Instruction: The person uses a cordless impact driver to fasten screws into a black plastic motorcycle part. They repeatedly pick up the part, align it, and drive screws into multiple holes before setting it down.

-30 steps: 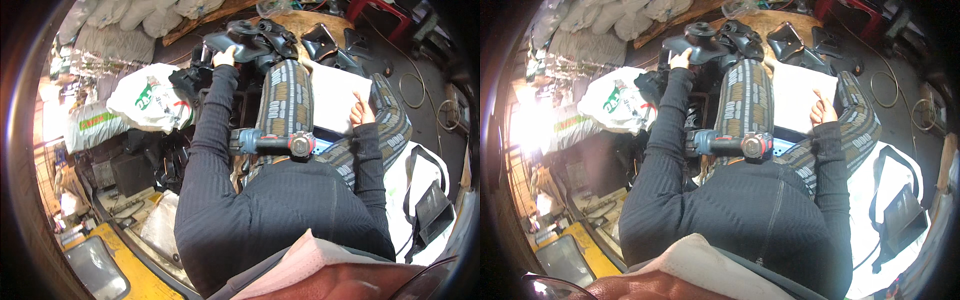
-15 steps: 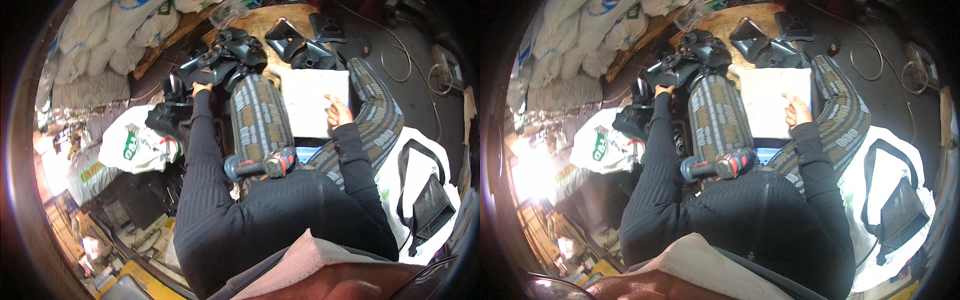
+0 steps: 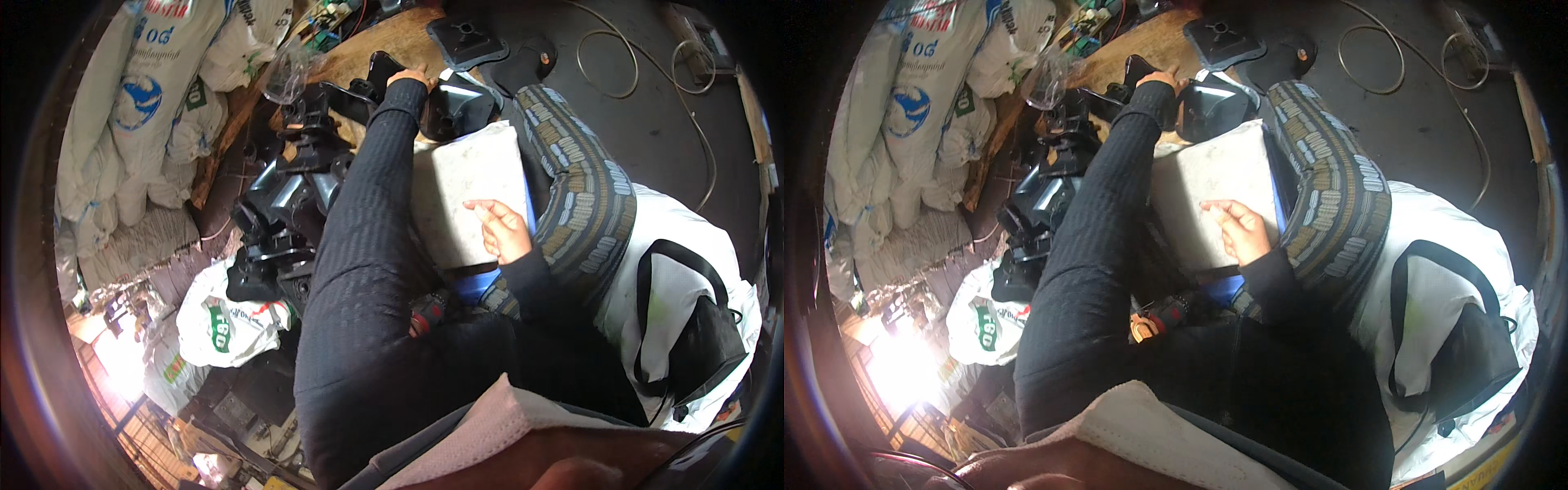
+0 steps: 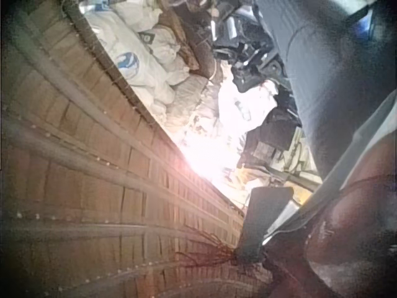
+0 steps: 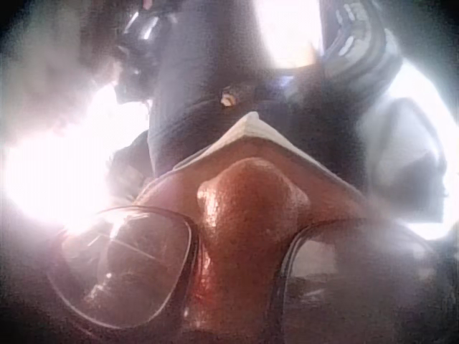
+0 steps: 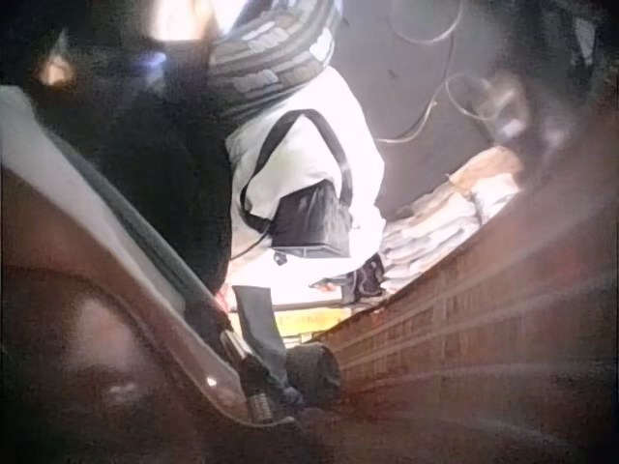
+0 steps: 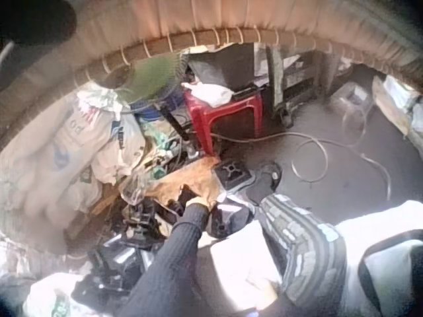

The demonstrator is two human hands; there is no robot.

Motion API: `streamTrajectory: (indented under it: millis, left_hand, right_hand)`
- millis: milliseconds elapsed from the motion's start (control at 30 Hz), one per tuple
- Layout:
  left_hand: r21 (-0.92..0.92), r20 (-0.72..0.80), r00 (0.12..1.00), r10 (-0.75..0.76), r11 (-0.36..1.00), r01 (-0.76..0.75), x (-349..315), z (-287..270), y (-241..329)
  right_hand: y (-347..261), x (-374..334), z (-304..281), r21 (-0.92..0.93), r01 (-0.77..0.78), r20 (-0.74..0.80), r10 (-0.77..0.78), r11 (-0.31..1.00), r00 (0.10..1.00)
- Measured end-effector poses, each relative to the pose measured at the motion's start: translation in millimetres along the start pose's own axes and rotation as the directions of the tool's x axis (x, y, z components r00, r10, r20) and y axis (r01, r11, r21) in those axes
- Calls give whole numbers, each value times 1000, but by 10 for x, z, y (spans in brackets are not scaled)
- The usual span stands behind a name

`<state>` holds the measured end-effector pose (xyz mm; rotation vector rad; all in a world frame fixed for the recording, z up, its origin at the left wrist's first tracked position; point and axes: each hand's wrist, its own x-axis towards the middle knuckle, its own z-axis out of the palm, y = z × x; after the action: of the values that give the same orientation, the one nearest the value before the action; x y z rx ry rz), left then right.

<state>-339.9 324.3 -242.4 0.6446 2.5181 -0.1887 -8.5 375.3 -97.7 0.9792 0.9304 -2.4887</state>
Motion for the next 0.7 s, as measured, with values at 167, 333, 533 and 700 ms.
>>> streamTrajectory:
  millis: [167, 333, 533, 700]
  left_hand:
    - [23, -121, 978, -168, 985, 171, 25, 271, -123]
    - [-155, -268, 944, -194, 975, 157, -348, -144, -1346]
    - [-855, -398, 916, -45, 380, -353, -2285, -905, -862]
    - [-946, -288, 958, -6, 156, -283, -3631, -275, -237]
  right_hand:
    - [-48, -79, 46, 12, 11, 25, -11, 1000, 1000]
    - [38, -37, 87, 34, 102, 44, -104, 994, 994]
    - [-306, 174, -89, -470, 678, 93, -733, 565, 674]
    - [-503, 45, 223, -701, 566, 319, -520, 433, 793]
